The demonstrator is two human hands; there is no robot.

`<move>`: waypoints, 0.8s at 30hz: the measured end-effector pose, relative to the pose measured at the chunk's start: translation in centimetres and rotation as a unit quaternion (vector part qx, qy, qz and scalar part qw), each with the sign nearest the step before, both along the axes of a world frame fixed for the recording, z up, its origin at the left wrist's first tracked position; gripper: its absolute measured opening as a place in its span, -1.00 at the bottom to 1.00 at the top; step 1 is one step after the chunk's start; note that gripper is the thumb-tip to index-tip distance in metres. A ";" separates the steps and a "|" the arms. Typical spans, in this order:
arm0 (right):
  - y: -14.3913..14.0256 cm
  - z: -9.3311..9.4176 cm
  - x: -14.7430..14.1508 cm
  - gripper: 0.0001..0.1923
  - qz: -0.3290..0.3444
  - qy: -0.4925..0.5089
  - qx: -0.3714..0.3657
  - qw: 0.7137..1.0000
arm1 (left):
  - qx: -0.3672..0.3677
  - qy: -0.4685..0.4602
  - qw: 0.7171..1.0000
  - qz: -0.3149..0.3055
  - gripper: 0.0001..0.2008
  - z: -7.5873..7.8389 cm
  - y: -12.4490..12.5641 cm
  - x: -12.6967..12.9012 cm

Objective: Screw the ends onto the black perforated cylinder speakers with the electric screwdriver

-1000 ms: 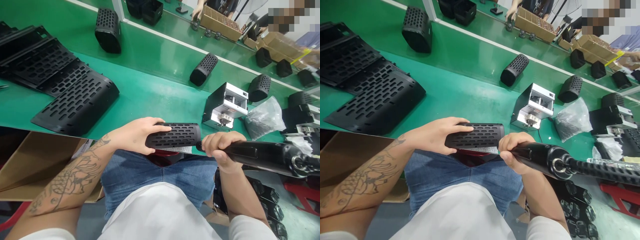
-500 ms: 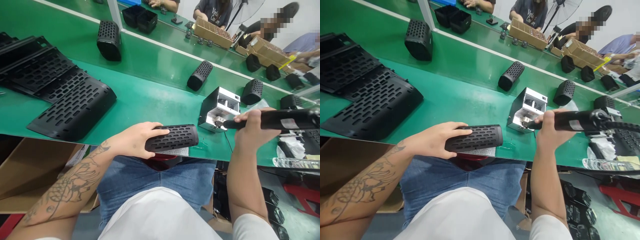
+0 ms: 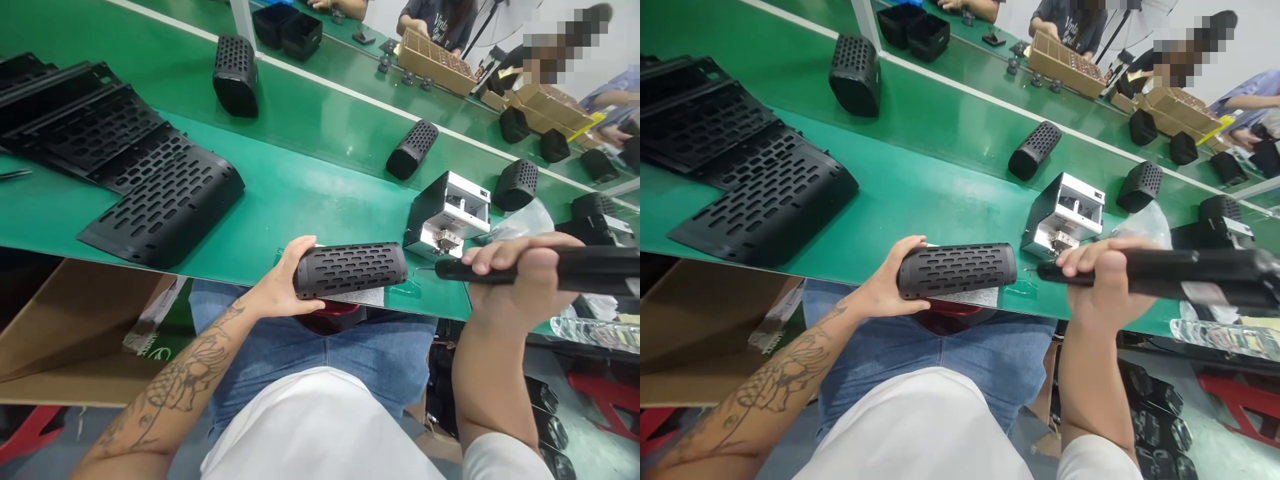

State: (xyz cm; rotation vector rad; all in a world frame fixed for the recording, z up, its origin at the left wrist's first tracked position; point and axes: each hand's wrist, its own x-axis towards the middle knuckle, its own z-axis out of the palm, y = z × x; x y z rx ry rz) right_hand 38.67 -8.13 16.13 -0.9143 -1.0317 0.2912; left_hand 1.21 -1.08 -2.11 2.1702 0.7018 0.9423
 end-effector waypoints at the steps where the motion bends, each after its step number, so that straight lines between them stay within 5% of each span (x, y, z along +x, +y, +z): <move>1: -0.7 0.5 -1.4 -0.58 0.046 0.004 -0.001 0.999 | 0.001 -0.013 1.000 0.004 0.43 -0.6 -0.1 0.2; 5: -2.2 0.9 -6.9 -0.69 0.194 -0.007 -0.028 0.981 | 0.012 -0.051 0.999 0.005 0.31 -1.5 -0.1 1.0; 9: -1.2 0.0 -9.8 -0.67 0.229 -0.023 -0.042 0.972 | 0.017 -0.062 0.998 -0.008 0.29 -1.0 -0.1 1.3; 16: 0.0 -1.5 -10.0 -0.60 0.205 -0.055 -0.091 0.973 | -0.010 -0.052 0.999 -0.013 0.23 -0.7 -0.1 1.5; 24: 0.7 -2.3 -9.3 -0.70 0.282 -0.063 -0.107 0.951 | -0.013 -0.036 0.999 0.002 0.21 -0.3 -0.2 1.8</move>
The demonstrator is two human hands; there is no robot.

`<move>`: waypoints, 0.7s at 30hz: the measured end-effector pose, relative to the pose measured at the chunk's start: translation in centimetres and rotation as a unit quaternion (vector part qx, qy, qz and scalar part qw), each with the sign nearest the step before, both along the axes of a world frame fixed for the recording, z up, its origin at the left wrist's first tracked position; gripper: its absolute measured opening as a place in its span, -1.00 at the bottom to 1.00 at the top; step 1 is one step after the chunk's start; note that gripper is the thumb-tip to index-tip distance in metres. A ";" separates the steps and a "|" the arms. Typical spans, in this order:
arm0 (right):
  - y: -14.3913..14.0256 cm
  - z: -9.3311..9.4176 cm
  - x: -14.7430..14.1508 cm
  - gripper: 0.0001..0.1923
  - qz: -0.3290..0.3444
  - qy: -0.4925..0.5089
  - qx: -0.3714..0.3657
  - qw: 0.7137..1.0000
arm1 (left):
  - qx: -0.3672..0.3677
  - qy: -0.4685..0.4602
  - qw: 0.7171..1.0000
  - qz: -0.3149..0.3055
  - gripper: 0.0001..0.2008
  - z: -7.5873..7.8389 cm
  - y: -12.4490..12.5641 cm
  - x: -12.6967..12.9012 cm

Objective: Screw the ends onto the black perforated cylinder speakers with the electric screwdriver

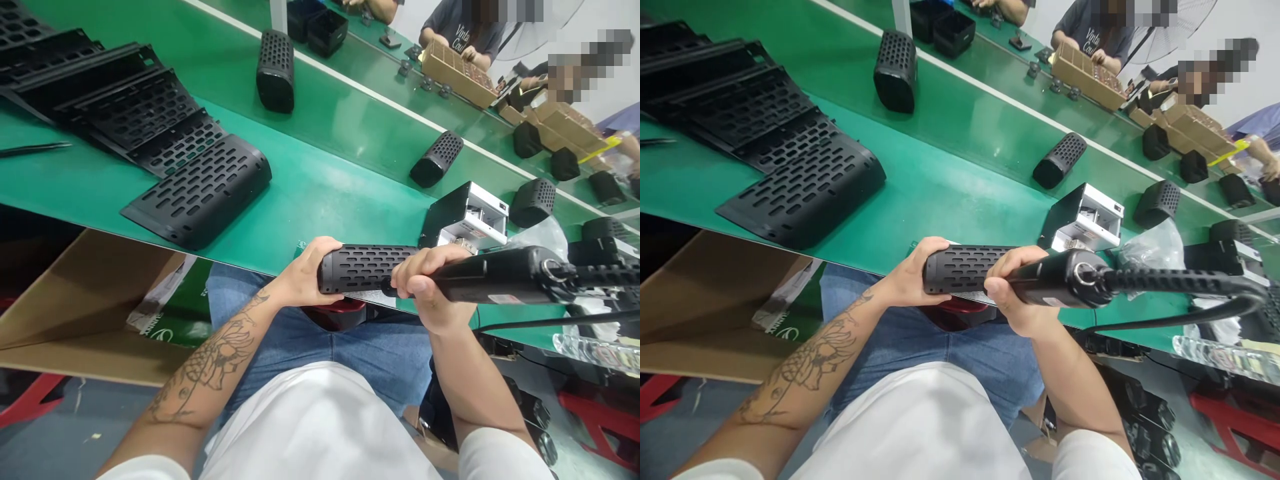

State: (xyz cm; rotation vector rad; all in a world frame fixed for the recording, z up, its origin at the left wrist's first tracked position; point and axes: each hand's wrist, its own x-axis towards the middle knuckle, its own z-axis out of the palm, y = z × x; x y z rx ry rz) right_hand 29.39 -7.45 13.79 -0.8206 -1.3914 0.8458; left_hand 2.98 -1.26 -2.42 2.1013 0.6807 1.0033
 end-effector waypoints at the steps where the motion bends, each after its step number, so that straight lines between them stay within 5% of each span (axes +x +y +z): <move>1: 0.1 0.0 0.0 -0.70 0.005 -0.002 0.003 1.000 | 0.001 0.002 1.000 0.001 0.21 0.1 0.0 0.0; 17: -0.2 -1.2 0.3 -0.58 0.033 -0.027 -0.020 0.999 | 0.000 0.020 1.000 -0.010 0.13 0.5 0.3 -0.7; 21: 0.3 0.5 2.6 -0.57 -0.075 0.024 0.033 0.996 | -0.007 0.027 1.000 0.002 0.10 0.9 0.4 -0.6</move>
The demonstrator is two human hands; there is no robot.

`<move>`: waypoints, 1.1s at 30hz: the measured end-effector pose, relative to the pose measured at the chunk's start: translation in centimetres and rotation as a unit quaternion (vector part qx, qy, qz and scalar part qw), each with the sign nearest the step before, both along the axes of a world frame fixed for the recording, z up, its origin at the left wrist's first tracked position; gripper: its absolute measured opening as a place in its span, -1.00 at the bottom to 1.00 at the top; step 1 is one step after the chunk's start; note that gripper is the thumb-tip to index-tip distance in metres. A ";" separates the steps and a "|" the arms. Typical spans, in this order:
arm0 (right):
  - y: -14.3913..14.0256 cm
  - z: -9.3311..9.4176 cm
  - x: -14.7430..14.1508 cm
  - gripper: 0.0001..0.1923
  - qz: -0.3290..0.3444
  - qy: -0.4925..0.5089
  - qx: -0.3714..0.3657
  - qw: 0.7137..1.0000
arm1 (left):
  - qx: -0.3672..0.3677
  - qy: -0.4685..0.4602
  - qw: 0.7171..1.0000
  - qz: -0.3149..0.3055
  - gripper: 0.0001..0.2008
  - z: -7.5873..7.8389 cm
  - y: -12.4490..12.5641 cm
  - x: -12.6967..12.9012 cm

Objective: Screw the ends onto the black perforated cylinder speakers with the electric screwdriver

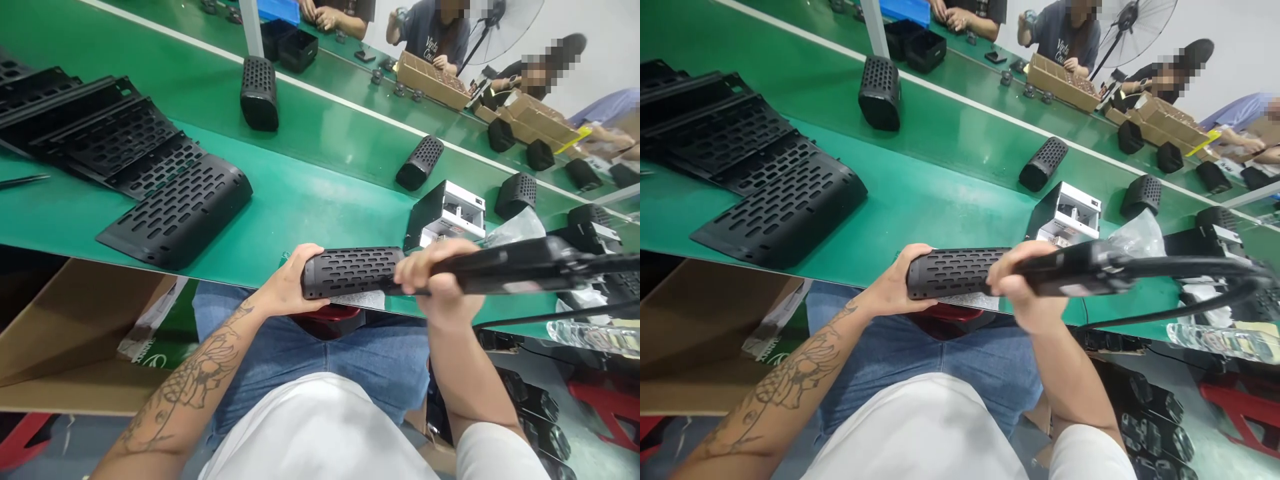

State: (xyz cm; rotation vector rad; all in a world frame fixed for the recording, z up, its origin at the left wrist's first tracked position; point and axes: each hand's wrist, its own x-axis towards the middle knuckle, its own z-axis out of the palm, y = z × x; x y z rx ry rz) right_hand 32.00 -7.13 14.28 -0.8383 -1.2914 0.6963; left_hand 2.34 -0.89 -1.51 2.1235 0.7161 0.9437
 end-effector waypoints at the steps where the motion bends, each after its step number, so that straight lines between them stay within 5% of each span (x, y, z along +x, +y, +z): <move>1: 0.4 0.4 1.2 -0.57 -0.070 0.012 0.022 0.997 | 0.001 0.001 1.000 0.001 0.10 0.0 0.0 0.1; 6: 3.6 -0.1 9.3 -0.54 -0.403 -0.051 0.061 0.912 | 0.018 -0.002 1.000 -0.003 0.10 -0.4 0.1 0.8; 10: 4.9 -1.8 13.0 -0.45 -0.436 -0.047 0.047 0.898 | 0.013 -0.002 1.000 0.004 0.15 -0.9 0.1 1.4; 14: 3.8 -1.4 12.4 -0.45 -0.419 -0.051 0.026 0.906 | 0.011 -0.014 1.000 0.013 0.18 -1.2 0.1 1.7; 18: 1.2 1.6 8.5 -0.58 -0.346 -0.038 0.015 0.937 | 0.006 -0.010 1.000 0.007 0.18 -1.0 0.0 1.9; 23: -1.8 4.0 0.0 -0.64 -0.052 0.031 0.057 0.997 | 0.017 -0.028 0.999 -0.003 0.17 -0.7 -0.1 2.1; 27: -1.6 2.7 -5.5 -0.77 0.120 0.012 0.051 0.991 | -0.006 -0.030 1.000 0.006 0.17 -0.8 -0.3 2.5; 33: 0.1 -0.5 -6.8 -0.79 0.155 -0.030 0.018 0.987 | 0.007 -0.056 0.998 -0.005 0.15 -1.1 -0.3 3.0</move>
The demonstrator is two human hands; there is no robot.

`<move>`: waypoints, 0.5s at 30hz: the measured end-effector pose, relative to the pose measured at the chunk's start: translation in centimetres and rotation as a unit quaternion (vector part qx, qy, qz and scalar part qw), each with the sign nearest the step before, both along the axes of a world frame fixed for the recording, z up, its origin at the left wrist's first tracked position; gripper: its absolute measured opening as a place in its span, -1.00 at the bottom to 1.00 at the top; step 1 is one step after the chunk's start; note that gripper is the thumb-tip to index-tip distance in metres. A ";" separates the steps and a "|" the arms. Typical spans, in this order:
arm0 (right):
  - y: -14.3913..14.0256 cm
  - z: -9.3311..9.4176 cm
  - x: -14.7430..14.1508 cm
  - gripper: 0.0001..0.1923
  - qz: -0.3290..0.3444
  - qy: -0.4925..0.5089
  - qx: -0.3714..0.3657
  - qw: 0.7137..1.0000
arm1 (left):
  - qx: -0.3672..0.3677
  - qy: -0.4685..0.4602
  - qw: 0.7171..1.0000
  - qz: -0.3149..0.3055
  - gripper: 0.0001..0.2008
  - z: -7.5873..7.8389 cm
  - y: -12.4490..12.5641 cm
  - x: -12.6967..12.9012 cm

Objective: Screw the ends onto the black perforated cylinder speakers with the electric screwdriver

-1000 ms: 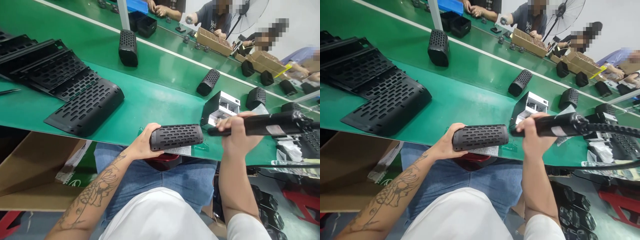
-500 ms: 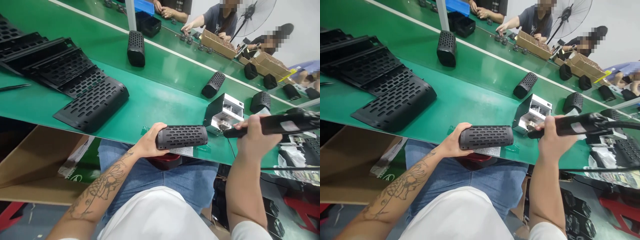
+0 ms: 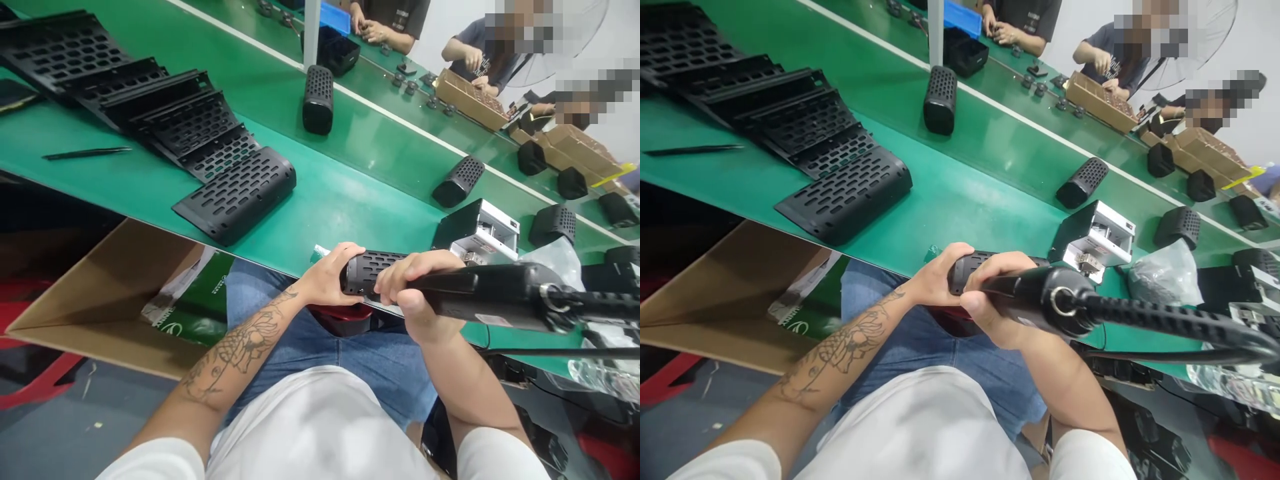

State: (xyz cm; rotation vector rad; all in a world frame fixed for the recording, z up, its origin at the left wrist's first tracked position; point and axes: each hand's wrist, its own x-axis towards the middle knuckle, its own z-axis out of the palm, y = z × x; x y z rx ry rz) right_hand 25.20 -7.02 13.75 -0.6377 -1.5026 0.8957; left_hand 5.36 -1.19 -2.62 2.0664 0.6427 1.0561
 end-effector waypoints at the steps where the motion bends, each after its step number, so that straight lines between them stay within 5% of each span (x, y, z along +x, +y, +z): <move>1: 0.1 -0.4 0.1 -0.76 -0.006 -0.008 -0.010 1.000 | 0.008 -0.006 1.000 -0.001 0.13 -0.1 0.0 0.0; 6: 0.2 -1.1 -0.2 -0.65 -0.035 -0.038 -0.038 0.998 | 0.018 -0.012 1.000 0.007 0.11 -0.6 0.1 0.2; 15: 0.6 -1.6 -0.2 -0.70 0.021 -0.034 -0.041 0.998 | 0.013 0.012 1.000 0.022 0.08 -0.3 -0.1 0.2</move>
